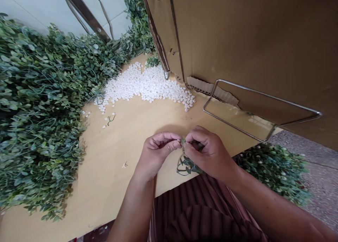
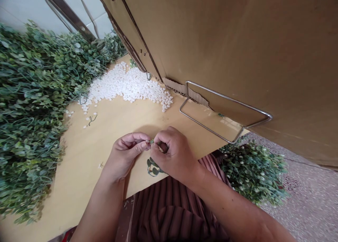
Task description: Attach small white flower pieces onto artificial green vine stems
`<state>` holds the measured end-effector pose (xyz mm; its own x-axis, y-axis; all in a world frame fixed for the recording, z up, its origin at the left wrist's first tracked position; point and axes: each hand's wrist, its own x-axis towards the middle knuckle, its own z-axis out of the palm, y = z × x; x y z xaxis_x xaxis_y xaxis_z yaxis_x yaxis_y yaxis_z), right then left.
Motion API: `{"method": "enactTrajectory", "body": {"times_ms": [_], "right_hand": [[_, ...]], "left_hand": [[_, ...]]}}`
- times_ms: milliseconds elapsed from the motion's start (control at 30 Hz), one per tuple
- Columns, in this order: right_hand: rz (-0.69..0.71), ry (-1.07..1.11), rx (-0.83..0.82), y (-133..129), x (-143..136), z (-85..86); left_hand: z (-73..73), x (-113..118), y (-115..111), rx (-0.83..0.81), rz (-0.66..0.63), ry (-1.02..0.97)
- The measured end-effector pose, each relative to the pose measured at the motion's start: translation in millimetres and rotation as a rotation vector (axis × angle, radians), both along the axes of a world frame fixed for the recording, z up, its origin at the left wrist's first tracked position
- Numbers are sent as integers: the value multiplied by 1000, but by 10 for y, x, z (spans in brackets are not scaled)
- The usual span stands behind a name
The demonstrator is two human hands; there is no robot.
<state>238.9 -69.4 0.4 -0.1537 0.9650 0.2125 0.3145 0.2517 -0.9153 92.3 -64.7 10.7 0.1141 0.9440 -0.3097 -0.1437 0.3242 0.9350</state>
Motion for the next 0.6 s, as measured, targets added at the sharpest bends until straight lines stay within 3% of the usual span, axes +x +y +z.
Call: {"method": "enactTrajectory", "body": {"times_ms": [600], "right_hand": [[-3,16,-20,-3,-2,12]], "left_hand": [[-4,20,4,13,41,37]]}}
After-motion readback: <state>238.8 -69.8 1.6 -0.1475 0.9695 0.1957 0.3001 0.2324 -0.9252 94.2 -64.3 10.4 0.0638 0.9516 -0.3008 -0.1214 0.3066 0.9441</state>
